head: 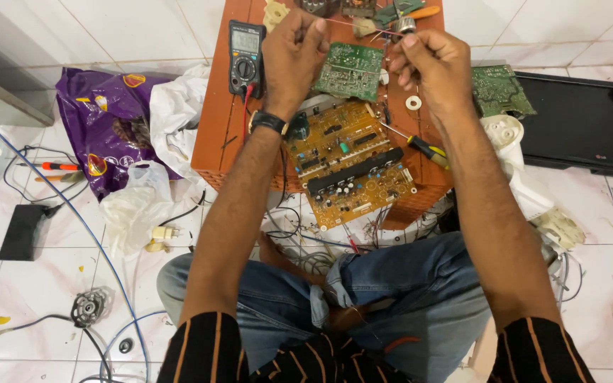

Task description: Repairing a circuit board by examining components and cutting wires.

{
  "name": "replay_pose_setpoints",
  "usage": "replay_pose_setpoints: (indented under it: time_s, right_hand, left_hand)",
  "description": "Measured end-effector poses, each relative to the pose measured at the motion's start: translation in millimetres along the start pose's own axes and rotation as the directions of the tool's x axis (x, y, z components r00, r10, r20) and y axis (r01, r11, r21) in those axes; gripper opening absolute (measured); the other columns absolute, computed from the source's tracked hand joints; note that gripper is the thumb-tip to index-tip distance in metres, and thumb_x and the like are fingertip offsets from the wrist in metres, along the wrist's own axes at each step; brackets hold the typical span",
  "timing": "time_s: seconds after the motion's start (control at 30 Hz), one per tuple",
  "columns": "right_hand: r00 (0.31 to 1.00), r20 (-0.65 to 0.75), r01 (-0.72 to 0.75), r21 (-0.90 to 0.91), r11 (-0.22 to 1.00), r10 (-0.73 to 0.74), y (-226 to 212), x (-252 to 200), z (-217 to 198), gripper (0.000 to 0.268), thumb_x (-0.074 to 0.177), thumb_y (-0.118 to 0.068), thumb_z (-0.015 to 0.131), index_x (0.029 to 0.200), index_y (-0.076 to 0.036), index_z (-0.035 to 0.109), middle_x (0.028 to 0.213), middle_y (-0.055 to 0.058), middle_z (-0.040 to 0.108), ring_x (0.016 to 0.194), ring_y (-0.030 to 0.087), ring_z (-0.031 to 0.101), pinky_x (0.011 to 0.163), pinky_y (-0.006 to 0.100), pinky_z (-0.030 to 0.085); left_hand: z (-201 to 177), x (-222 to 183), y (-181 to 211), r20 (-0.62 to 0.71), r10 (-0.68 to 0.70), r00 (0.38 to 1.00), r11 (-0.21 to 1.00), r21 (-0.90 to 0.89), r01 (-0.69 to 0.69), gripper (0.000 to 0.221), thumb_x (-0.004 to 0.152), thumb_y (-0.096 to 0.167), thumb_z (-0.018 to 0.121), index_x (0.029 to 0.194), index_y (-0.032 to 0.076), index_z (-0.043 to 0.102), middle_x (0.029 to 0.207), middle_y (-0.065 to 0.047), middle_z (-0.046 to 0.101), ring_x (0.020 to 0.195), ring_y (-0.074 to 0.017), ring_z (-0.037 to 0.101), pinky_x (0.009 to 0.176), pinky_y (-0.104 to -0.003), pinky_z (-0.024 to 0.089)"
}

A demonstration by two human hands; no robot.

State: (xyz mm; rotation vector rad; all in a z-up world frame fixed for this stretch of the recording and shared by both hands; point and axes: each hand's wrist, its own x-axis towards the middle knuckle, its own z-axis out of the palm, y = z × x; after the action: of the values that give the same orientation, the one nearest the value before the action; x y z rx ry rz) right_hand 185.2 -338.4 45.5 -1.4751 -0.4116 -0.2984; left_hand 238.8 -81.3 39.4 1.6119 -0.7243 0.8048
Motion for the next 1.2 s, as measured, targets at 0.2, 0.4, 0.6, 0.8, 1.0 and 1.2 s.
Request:
replay_pose_setpoints:
  time_s: [0.2,0.4,0.6,0.8,1.0,1.2]
  right_hand:
    - [0.980,-0.189,-0.037,0.159,0.987,0.067,4,-6,-25,0.016,0.110,-0.017,0.065,0.102,-0.005,0.071,0.089,0.010,0.076,0.064,0.014,0.067,0.057,0.028,0.052]
    - [0.991,-0.123,-0.031,0.152,0.988,0.050,-17,-17,0,0.014,0.110,-0.015,0.063,0.105,-0.005,0.071,0.092,0.011,0.076,0.068,0.015,0.070,0.058,0.028,0.053]
    - [1.000,-0.027,-0.003,0.064,0.998,0.004,-26,-40,15,0.011,0.109,-0.011,0.064,0.114,-0.004,0.071,0.102,0.010,0.076,0.076,0.012,0.069,0.063,0.025,0.053]
    - [0.992,-0.039,0.107,-0.238,0.965,-0.120,-73,-81,39,0.012,0.103,-0.009,0.067,0.112,-0.003,0.073,0.108,0.004,0.068,0.080,0.008,0.065,0.063,0.023,0.054]
    - [0.980,-0.025,0.162,-0.486,0.859,-0.199,-60,-143,41,0.011,0.107,-0.009,0.076,0.114,-0.001,0.077,0.095,0.002,0.065,0.079,0.008,0.055,0.068,0.021,0.042]
    - [0.995,-0.070,-0.083,-0.160,0.984,0.073,-61,-192,63,0.021,0.102,-0.014,0.072,0.119,-0.002,0.069,0.092,-0.001,0.069,0.072,0.004,0.060,0.065,0.020,0.047]
  left_hand:
    - [-11,-8,-40,-0.169,-0.247,0.954,0.965,-0.131,0.226,0.023,0.106,0.025,0.063,0.093,0.007,0.068,0.079,0.002,0.072,0.071,-0.0066,0.069,0.064,-0.024,0.058]
    - [4,-13,9,0.010,-0.152,0.988,0.943,-0.299,0.148,0.017,0.109,0.021,0.063,0.108,0.004,0.067,0.093,-0.002,0.076,0.085,-0.0084,0.072,0.075,-0.024,0.056]
    - [4,-25,51,0.085,-0.174,0.981,0.925,-0.329,0.192,0.014,0.107,0.016,0.066,0.114,0.004,0.070,0.101,-0.003,0.075,0.090,-0.0073,0.067,0.079,-0.025,0.054]
    - [-12,-47,110,0.098,-0.020,0.995,0.999,-0.037,0.024,0.010,0.105,0.012,0.073,0.113,0.006,0.073,0.111,-0.003,0.064,0.099,-0.0103,0.066,0.085,-0.025,0.057]
    - [-13,-80,151,0.218,-0.126,0.968,0.992,0.056,0.117,0.013,0.100,0.014,0.075,0.112,0.009,0.073,0.102,-0.001,0.067,0.083,-0.0092,0.064,0.070,-0.024,0.052]
    - [-16,-117,169,0.281,-0.067,0.957,0.992,0.124,0.033,0.014,0.100,0.012,0.073,0.113,0.011,0.070,0.100,-0.005,0.070,0.093,-0.0200,0.068,0.082,-0.035,0.053]
